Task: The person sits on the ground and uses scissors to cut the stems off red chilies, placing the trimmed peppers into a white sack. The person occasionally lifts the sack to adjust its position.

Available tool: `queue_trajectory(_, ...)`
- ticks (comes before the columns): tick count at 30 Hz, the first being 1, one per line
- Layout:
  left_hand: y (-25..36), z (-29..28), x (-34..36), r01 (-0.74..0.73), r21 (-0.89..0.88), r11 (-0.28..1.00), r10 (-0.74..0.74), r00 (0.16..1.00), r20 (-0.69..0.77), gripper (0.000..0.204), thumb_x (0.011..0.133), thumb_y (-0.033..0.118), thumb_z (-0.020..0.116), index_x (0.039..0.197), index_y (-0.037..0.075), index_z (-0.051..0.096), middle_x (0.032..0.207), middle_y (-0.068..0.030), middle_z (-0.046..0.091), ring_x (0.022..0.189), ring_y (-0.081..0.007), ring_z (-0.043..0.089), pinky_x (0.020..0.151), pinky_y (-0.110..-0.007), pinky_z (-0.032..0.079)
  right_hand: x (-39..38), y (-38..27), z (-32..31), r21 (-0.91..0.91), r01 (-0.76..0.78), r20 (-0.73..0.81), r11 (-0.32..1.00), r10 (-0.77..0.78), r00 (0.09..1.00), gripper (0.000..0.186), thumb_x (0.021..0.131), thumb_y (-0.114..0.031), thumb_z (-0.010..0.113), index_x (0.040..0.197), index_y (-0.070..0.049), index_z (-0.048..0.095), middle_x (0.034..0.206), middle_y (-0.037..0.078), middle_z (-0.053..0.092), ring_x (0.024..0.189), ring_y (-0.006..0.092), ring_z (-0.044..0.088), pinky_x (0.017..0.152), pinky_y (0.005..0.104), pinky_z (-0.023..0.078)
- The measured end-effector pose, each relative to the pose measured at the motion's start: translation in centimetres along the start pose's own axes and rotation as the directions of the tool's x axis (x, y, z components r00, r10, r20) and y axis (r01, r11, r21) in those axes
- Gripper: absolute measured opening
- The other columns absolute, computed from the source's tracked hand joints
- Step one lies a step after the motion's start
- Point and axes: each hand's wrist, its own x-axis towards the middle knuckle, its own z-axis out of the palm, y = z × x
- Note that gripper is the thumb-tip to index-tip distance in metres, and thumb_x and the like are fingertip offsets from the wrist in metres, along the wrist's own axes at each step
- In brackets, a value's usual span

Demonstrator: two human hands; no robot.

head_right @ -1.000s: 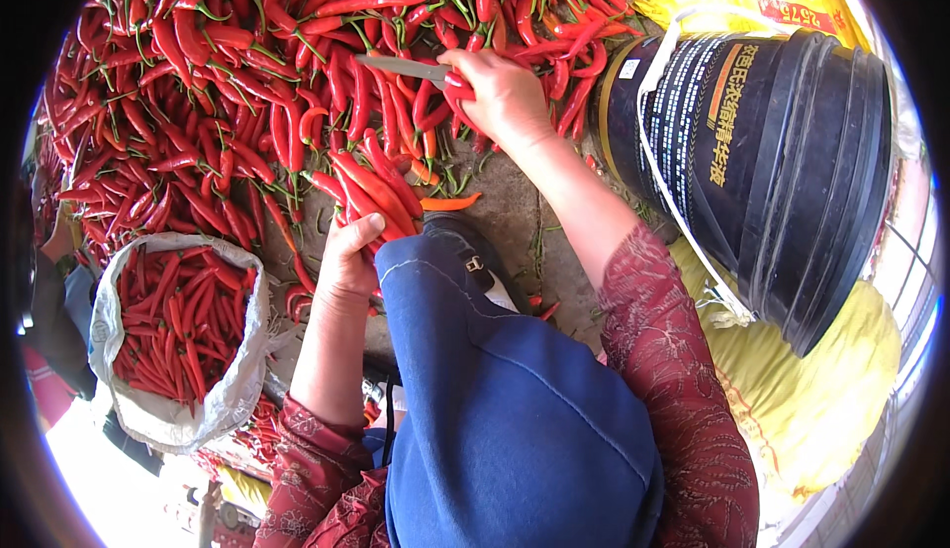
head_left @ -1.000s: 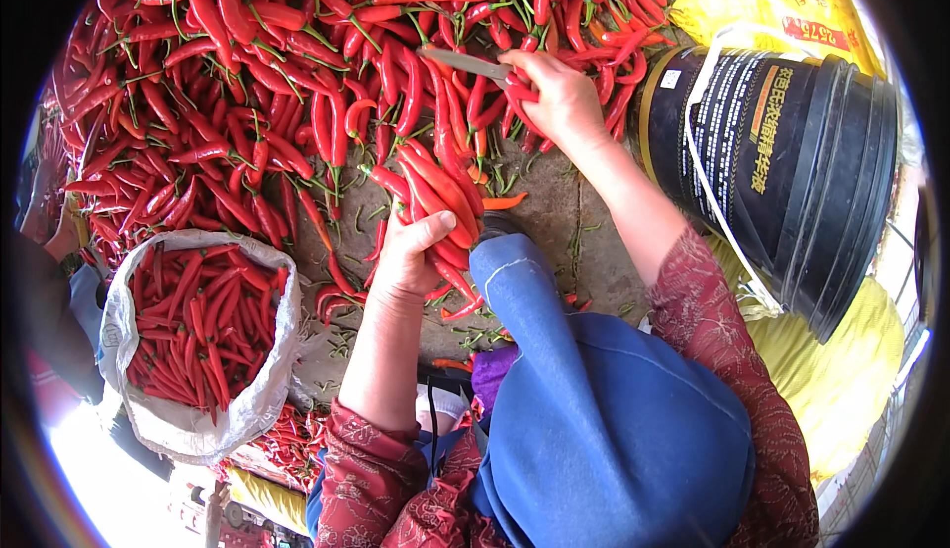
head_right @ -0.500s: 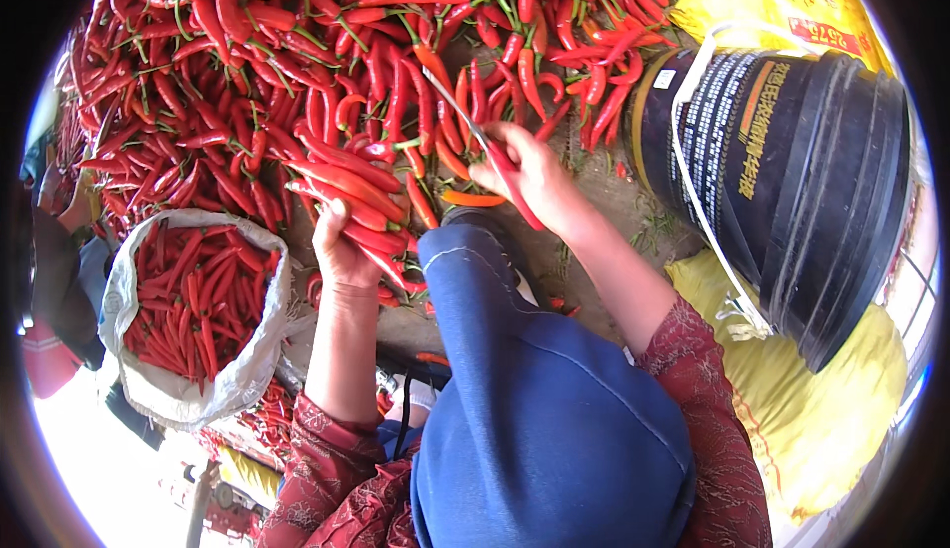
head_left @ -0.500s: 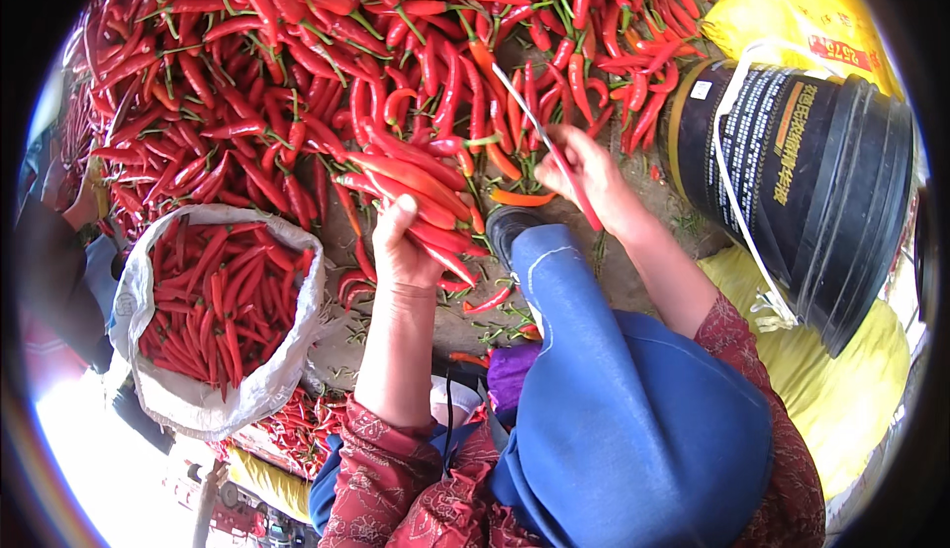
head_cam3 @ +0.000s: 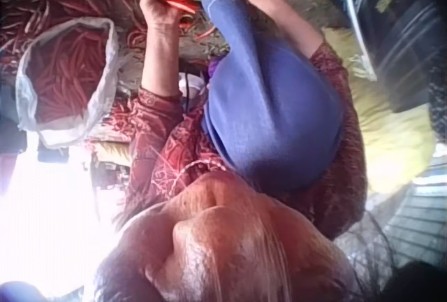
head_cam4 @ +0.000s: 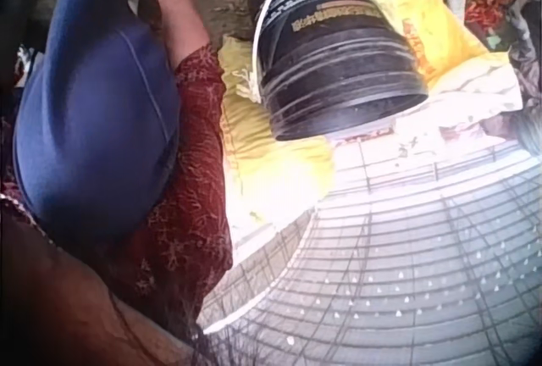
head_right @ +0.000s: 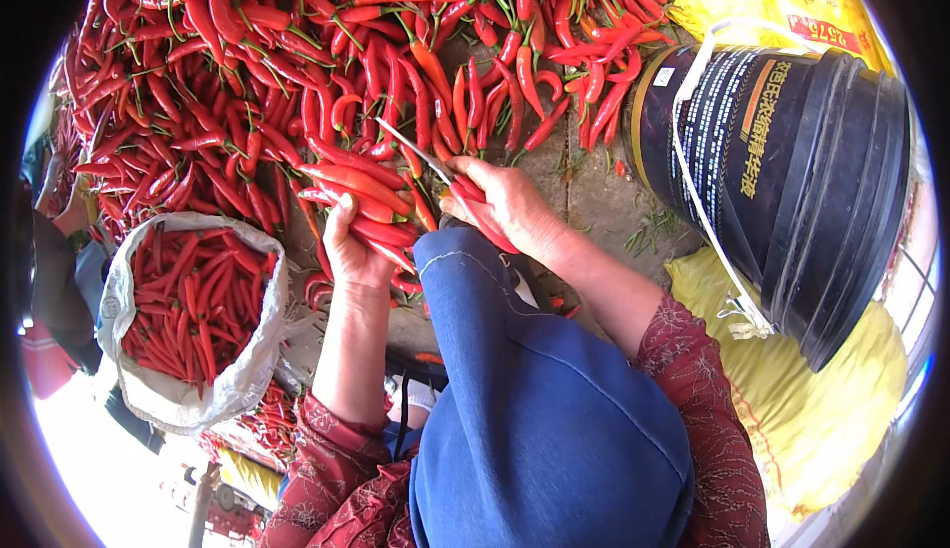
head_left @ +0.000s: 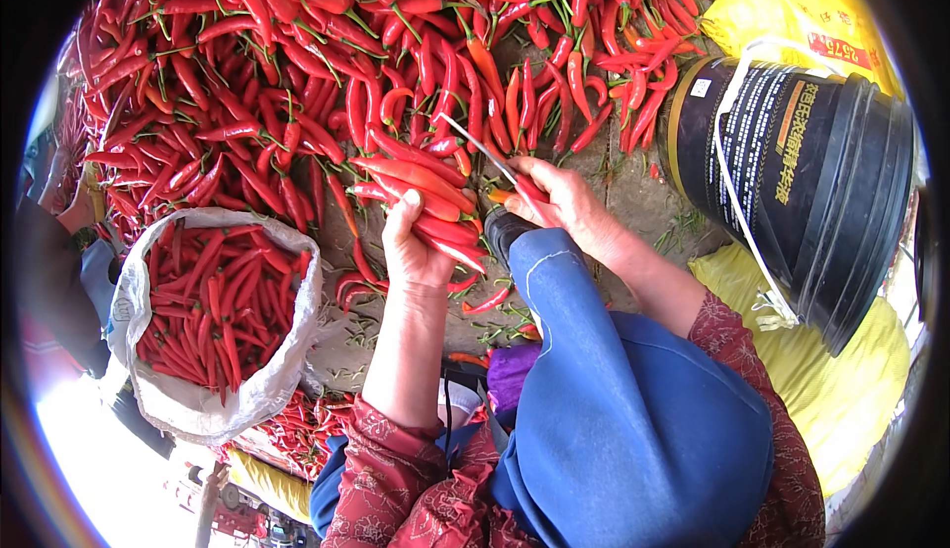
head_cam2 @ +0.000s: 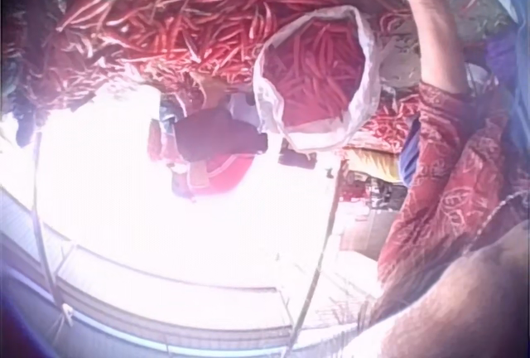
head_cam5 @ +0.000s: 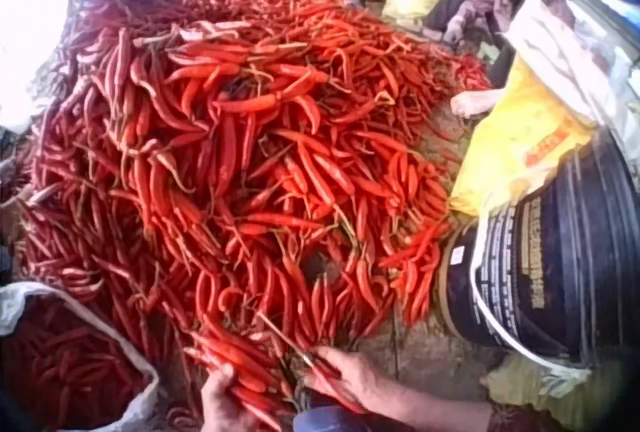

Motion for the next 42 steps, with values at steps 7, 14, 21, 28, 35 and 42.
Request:
queue_trajectory(7, 1.5, -0.4, 0.2, -0.016, 0.349, 0.937, 0.014, 1.000, 0.008, 0.058, 0.072, 0.013, 0.066, 0.124, -0.001, 0.043, 0.111, -0.0168, 0.058, 0.100, -0.0291, 0.058, 0.086, -0.043, 0.050, 3.0, -1.6, -4.7, -0.434, -0.044, -0.147, 0.900, -0.023, 0.989, 0.052, 0.076, -0.039, 0.070, 0.114, -0.007, 0.052, 0.081, 0.014, 0.063, 0.076, 0.0308, 0.064, 0.069, 0.0395, 0.050)
queue_trajectory(14, 1.4, 1.7, -0.1, 0.002, 0.483, 0.876, -0.040, 0.997, 0.069, 0.066, 0.063, 0.018, 0.073, 0.121, 0.001, 0.046, 0.113, -0.0141, 0.058, 0.093, -0.0186, 0.055, 0.084, -0.031, 0.044, 5.7, -3.8, -6.5, -0.730, -0.057, -0.141, 0.681, -0.068, 0.988, 0.057, 0.077, -0.043, 0.066, 0.117, -0.005, 0.051, 0.101, 0.017, 0.062, 0.091, 0.0351, 0.061, 0.077, 0.0431, 0.048)
queue_trajectory(21, 1.2, 1.5, -0.3, 0.020, 0.502, 0.864, -0.073, 0.994, 0.086, 0.066, 0.063, 0.018, 0.074, 0.120, 0.000, 0.046, 0.113, -0.0146, 0.059, 0.093, -0.0181, 0.055, 0.083, -0.030, 0.045, 7.7, -4.6, -6.9, -0.815, -0.006, -0.063, 0.580, -0.078, 0.995, 0.052, 0.080, -0.042, 0.063, 0.116, -0.007, 0.051, 0.104, 0.018, 0.061, 0.093, 0.0339, 0.060, 0.077, 0.0437, 0.048)
queue_trajectory(28, 1.4, 1.3, -0.6, 0.044, 0.517, 0.855, -0.093, 0.993, 0.069, 0.067, 0.063, 0.019, 0.074, 0.121, 0.001, 0.046, 0.113, -0.0151, 0.059, 0.096, -0.0188, 0.055, 0.085, -0.032, 0.044, 9.0, -3.2, -7.3, -0.745, 0.124, 0.008, 0.655, -0.178, 0.984, 0.039, 0.080, -0.037, 0.063, 0.106, -0.009, 0.059, 0.079, 0.017, 0.064, 0.077, 0.0340, 0.063, 0.068, 0.0428, 0.049)
queue_trajectory(35, 1.2, 1.4, -0.6, 0.080, 0.509, 0.857, -0.133, 0.989, 0.069, 0.071, 0.061, 0.020, 0.075, 0.123, 0.001, 0.045, 0.114, -0.0130, 0.058, 0.097, -0.0193, 0.055, 0.087, -0.032, 0.044, 12.1, -0.8, -4.2, -0.557, 0.270, -0.207, 0.786, -0.446, 0.871, 0.038, 0.078, -0.021, 0.068, 0.112, -0.013, 0.053, 0.080, 0.013, 0.064, 0.074, 0.0314, 0.064, 0.064, 0.0393, 0.051)
queue_trajectory(42, 1.0, 1.3, -0.3, 0.086, 0.558, 0.825, -0.182, 0.976, 0.120, 0.077, 0.062, 0.024, 0.073, 0.127, -0.001, 0.041, 0.119, -0.0192, 0.055, 0.103, -0.0241, 0.055, 0.090, -0.036, 0.045, 13.4, 0.2, -2.0, -0.364, 0.218, -0.160, 0.906, -0.291, 0.943, 0.046, 0.075, -0.014, 0.071, 0.117, -0.011, 0.053, 0.096, 0.012, 0.066, 0.086, 0.0236, 0.065, 0.074, 0.0330, 0.051)
